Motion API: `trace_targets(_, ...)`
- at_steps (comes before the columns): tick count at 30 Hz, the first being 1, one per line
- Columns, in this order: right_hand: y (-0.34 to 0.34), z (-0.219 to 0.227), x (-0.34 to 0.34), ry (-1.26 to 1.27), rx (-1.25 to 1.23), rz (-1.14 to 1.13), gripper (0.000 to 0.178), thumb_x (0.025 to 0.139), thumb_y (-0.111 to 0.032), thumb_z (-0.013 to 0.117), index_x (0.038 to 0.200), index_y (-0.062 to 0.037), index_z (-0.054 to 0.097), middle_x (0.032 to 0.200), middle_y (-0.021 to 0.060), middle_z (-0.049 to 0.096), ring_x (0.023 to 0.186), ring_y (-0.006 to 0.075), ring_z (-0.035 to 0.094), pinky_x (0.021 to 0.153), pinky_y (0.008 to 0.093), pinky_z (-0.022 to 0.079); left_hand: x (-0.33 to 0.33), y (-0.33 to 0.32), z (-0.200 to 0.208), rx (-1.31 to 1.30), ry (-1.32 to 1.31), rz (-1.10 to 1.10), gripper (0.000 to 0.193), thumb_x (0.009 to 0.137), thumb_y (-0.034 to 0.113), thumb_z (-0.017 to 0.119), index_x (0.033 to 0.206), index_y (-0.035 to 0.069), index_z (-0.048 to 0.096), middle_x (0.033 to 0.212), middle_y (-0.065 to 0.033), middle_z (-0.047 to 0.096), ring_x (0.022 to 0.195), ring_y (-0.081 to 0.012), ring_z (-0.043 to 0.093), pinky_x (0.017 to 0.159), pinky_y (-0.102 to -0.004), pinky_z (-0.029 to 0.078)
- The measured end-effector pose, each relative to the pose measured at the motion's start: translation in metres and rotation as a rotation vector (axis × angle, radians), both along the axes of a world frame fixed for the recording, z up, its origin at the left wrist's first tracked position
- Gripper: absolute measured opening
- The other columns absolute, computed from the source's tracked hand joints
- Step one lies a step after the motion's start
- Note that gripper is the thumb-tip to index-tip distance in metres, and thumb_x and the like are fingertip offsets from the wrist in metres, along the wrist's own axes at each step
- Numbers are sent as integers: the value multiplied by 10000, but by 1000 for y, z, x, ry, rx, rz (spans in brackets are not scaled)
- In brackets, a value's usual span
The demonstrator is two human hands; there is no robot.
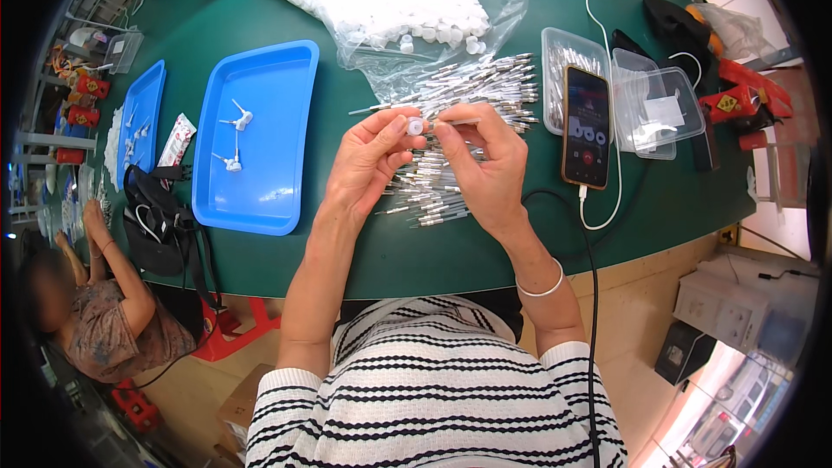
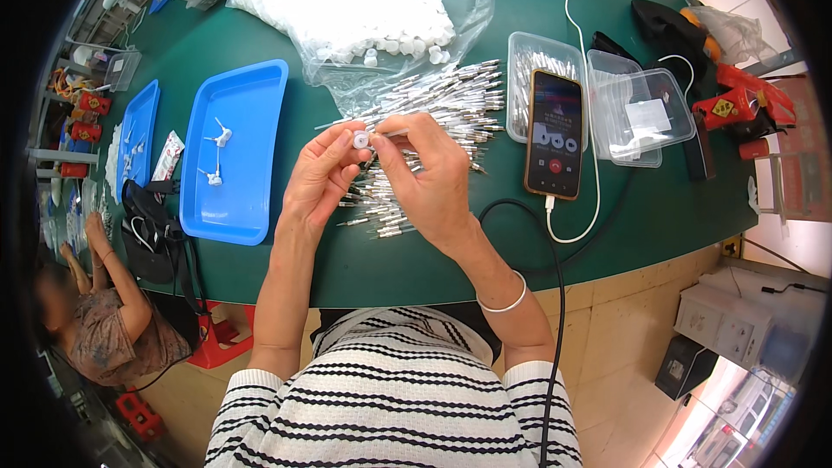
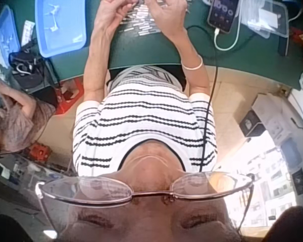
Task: The person sits at a green workbench and repeatedly assembles small white plastic caps onto silver metal rods. They pick up a rod, attach a cap, and place the finished unit into a blue tray.
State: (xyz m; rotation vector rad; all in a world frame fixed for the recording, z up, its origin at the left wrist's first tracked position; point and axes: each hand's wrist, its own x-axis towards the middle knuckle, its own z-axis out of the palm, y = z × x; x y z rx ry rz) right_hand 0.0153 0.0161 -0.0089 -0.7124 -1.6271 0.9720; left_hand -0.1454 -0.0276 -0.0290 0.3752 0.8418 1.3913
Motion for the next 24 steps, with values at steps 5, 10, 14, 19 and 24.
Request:
trace_targets(5,0,0,-1,2,21,-6,98,825,15,655,909,-1,607,856,84,633,717,189,663,626,277,528,-1,0,-2,-5,-6,-5,258,900,126,634,1102,-33,620,954,-122,686,795,-149,687,632,-192,577)
trace_targets(10,0,0,-1,-14,70,-24,114,814,20,656,913,-11,607,857,89,632,718,205,659,609,286,513,0,0,-1,-9,19,-10,264,901,132,633,1106,-34,619,950,-117,684,796,-149,688,632,-191,576)
trace_targets(14,0,0,-1,-38,89,-33,126,805,21,657,914,-19,607,849,92,627,711,214,652,595,297,500,0,0,-2,-6,23,-15,271,902,137,633,1110,-35,617,942,-112,684,795,-150,689,630,-188,574)
trace_targets(19,1,0,0,-69,135,-40,126,800,21,655,907,-22,602,831,95,618,694,221,643,583,307,490,0,0,-3,-13,25,-20,265,902,136,632,1104,-35,621,938,-110,684,791,-151,690,630,-189,574)
trace_targets(24,1,4,2,-104,137,-47,109,804,8,654,894,-21,599,811,92,612,686,222,639,577,308,485,0,1,-3,-16,16,-26,255,903,131,631,1097,-35,624,924,-106,683,790,-150,691,629,-188,575)
